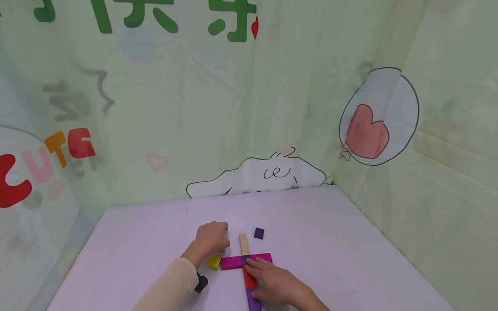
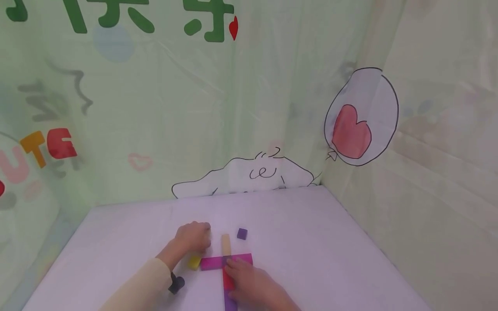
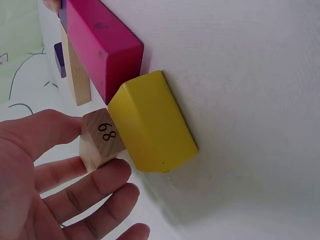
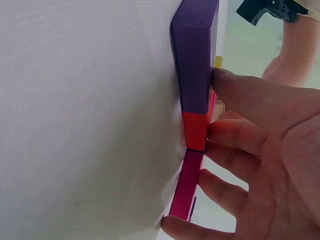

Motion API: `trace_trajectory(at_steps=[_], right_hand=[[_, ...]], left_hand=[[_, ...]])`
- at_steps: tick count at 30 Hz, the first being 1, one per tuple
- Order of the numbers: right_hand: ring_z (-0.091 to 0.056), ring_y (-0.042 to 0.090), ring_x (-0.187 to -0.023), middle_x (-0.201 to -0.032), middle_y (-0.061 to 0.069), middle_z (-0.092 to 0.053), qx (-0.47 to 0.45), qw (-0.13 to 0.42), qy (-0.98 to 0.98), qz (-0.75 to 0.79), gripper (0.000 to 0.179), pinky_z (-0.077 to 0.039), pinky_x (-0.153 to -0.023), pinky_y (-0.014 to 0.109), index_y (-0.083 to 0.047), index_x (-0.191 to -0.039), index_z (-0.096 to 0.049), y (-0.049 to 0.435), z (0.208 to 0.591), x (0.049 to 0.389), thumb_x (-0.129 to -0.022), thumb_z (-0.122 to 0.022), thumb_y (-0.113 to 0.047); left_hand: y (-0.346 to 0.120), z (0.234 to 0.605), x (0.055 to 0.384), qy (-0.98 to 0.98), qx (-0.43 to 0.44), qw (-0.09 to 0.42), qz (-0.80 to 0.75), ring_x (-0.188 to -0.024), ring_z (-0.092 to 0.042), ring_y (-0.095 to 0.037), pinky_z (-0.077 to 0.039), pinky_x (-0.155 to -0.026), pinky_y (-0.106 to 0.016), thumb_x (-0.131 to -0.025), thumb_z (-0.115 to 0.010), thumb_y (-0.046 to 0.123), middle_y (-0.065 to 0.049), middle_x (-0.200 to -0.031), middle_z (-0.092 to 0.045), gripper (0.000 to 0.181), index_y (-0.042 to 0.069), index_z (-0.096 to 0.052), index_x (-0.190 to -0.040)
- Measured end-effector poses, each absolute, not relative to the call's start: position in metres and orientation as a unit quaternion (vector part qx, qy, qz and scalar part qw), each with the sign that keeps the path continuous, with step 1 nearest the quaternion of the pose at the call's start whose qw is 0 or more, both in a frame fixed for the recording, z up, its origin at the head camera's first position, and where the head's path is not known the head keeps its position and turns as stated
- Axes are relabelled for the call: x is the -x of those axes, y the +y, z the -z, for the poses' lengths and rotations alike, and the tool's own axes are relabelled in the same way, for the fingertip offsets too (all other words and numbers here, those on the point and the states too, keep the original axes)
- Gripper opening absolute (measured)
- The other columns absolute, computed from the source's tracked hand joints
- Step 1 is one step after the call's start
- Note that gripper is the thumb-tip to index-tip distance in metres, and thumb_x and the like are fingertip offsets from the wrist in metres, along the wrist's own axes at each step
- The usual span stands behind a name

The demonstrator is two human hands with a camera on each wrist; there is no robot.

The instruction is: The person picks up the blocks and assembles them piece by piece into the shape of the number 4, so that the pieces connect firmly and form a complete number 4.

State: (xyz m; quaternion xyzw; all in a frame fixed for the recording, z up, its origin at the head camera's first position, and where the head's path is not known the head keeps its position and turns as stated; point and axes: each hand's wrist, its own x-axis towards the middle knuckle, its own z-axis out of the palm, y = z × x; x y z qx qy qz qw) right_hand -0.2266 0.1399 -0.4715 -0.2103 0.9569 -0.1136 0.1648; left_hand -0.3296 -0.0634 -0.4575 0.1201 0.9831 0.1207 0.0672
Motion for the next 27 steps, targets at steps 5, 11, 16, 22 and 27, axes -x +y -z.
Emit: trace_trajectory(at_steps=[5, 11, 16, 22, 27], right_hand=[[-0.044, 0.025, -0.149, -0.157, -0.006, -0.051, 0.227, 0.153, 0.955, 0.118, 0.063, -0.047, -0.112, 0.049, -0.02, -0.147, -0.059, 0.1418, 0.4704, 0.2256, -0.089, -0.076, -0.038], [-0.044, 0.026, -0.149, -0.157, -0.003, -0.051, 0.239, 0.141, 0.954, 0.117, 0.064, -0.046, -0.113, 0.049, -0.016, -0.147, -0.059, 0.1432, 0.4674, 0.2235, -0.089, -0.076, -0.036], [-0.044, 0.027, -0.149, -0.158, -0.002, -0.051, 0.24, 0.14, 0.953, 0.117, 0.064, -0.046, -0.113, 0.049, -0.015, -0.147, -0.059, 0.1437, 0.4652, 0.2237, -0.089, -0.076, -0.035], [-0.043, 0.026, -0.15, -0.158, -0.003, -0.051, 0.232, 0.145, 0.955, 0.119, 0.064, -0.046, -0.113, 0.05, -0.017, -0.148, -0.058, 0.1425, 0.4657, 0.2253, -0.089, -0.076, -0.036], [-0.044, 0.026, -0.149, -0.157, -0.004, -0.051, 0.226, 0.151, 0.955, 0.119, 0.063, -0.047, -0.111, 0.05, -0.018, -0.147, -0.059, 0.1428, 0.4678, 0.2253, -0.089, -0.076, -0.036]], left_hand=[[-0.0631, 0.4607, 0.3293, 0.984, -0.117, 0.076, -0.109, -0.079, -0.056, -0.021, -0.056, -0.08, -0.04, -0.087, -0.079, 0.029, -0.006, -0.095, -0.068, 0.042, 0.011, -0.068, -0.123], [-0.0625, 0.462, 0.3304, 0.985, -0.113, 0.087, -0.096, -0.08, -0.056, -0.021, -0.055, -0.079, -0.038, -0.087, -0.079, 0.029, -0.005, -0.095, -0.067, 0.043, 0.012, -0.068, -0.125], [-0.0611, 0.4595, 0.3292, 0.985, -0.115, 0.092, -0.09, -0.079, -0.056, -0.02, -0.055, -0.078, -0.038, -0.087, -0.079, 0.027, -0.004, -0.094, -0.067, 0.042, 0.012, -0.069, -0.125], [-0.0592, 0.4558, 0.3265, 0.985, -0.114, 0.098, -0.079, -0.079, -0.056, -0.02, -0.055, -0.079, -0.038, -0.088, -0.079, 0.026, -0.004, -0.098, -0.069, 0.041, 0.011, -0.07, -0.125], [-0.0584, 0.4563, 0.324, 0.986, -0.114, 0.1, -0.069, -0.077, -0.056, -0.02, -0.055, -0.079, -0.037, -0.087, -0.08, 0.025, -0.004, -0.096, -0.068, 0.039, 0.012, -0.07, -0.122]])
